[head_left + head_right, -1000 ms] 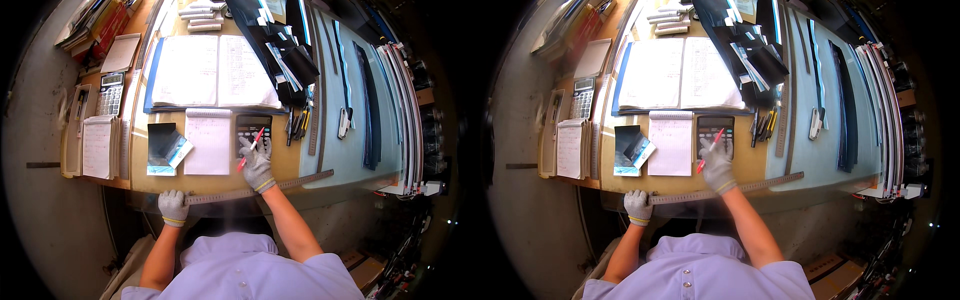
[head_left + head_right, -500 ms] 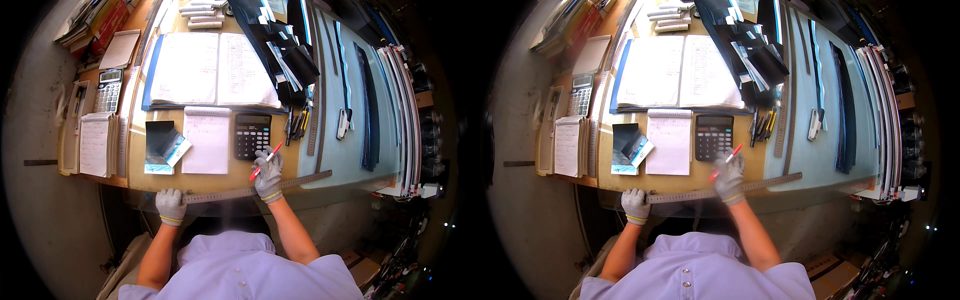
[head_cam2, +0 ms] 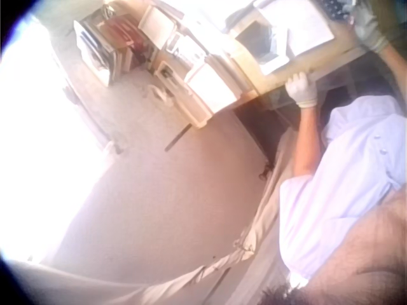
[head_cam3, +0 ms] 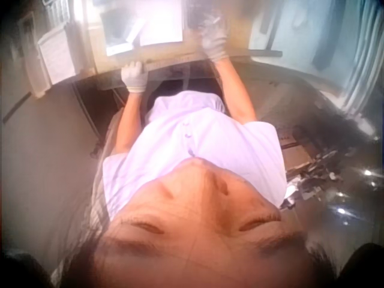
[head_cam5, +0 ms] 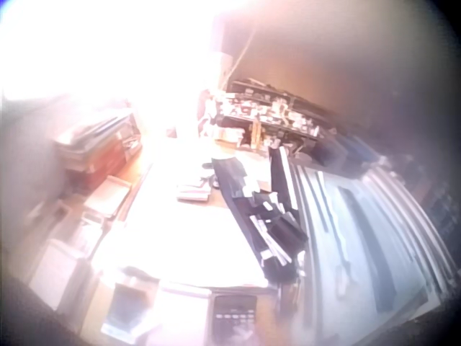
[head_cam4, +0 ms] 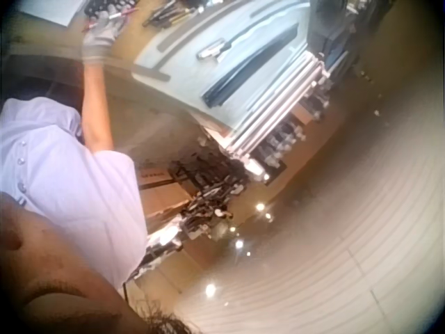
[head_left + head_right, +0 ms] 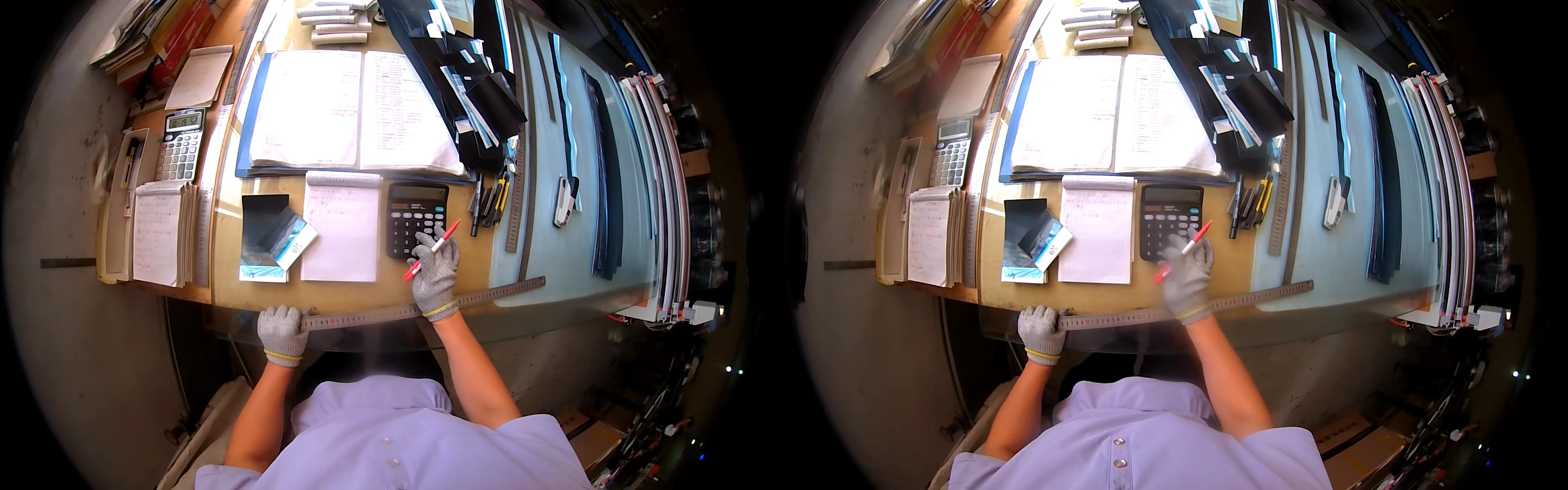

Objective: The person organizes a workspace by moving cardboard boxes and gathering white paper strips into a pile. They then handle long, dark, flexible strips, placing them on a table and using a ruler and pen to mark measurements. The person also uses a calculator and writes on a notepad during the process.

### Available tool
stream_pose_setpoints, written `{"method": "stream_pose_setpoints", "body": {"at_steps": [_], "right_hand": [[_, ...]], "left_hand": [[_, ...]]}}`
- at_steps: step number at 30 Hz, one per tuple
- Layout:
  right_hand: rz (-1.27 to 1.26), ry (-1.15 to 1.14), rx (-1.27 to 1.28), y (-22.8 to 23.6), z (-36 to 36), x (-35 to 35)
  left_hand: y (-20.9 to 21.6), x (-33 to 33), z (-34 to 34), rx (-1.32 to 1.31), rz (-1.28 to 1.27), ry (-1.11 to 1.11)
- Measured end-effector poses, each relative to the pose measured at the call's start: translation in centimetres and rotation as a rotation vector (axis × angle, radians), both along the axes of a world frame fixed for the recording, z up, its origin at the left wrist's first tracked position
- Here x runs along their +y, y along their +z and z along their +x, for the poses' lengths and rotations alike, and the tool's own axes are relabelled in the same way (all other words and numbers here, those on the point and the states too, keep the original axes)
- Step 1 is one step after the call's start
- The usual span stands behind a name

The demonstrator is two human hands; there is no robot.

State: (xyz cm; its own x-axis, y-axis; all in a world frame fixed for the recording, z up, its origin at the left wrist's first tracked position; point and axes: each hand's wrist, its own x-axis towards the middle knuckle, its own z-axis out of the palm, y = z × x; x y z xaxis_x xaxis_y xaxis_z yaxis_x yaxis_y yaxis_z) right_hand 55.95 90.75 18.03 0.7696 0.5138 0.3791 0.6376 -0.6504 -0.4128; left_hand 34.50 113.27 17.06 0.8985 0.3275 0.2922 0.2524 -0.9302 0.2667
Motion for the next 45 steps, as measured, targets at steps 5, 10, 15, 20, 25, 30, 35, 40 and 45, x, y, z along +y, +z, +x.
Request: {"method": "stream_pose_setpoints", "body": {"at_steps": [5,10,15,20,25,30,35,40,45], "right_hand": [[0.154,-0.019,0.036,0.6,-1.2,-2.2],[0.091,-0.047,0.073,0.5,-1.8,-4.3],[0.168,-0.290,0.082,-3.0,-3.5,-10.4],[-0.038,-0.431,-0.009,-6.4,-4.7,-17.2],[-0.113,-0.425,-0.061,-6.5,-3.9,-16.7],[-0.084,-0.356,0.049,-5.4,-2.6,-16.0],[-0.110,-0.338,0.039,-5.4,-1.8,-16.1],[-0.119,-0.336,0.012,-5.6,-1.5,-15.9],[-0.123,-0.356,0.023,-5.5,-1.6,-15.8]], "left_hand": [[-0.3,0.3,-0.2,-0.002,-0.003,-0.002],[-0.5,0.3,-0.2,0.009,0.012,-0.002],[-0.7,0.4,-0.3,-0.024,0.021,-0.001],[-0.5,0.8,-0.3,0.029,0.014,-0.021],[-0.2,0.7,-0.4,-0.002,-0.006,-0.034],[1.1,0.9,-0.1,0.024,0.003,-0.060],[1.1,0.7,0.0,0.048,0.012,-0.053],[1.3,0.7,-0.1,0.065,-0.004,-0.049],[1.3,0.7,0.5,-0.040,-0.033,-0.053]]}}
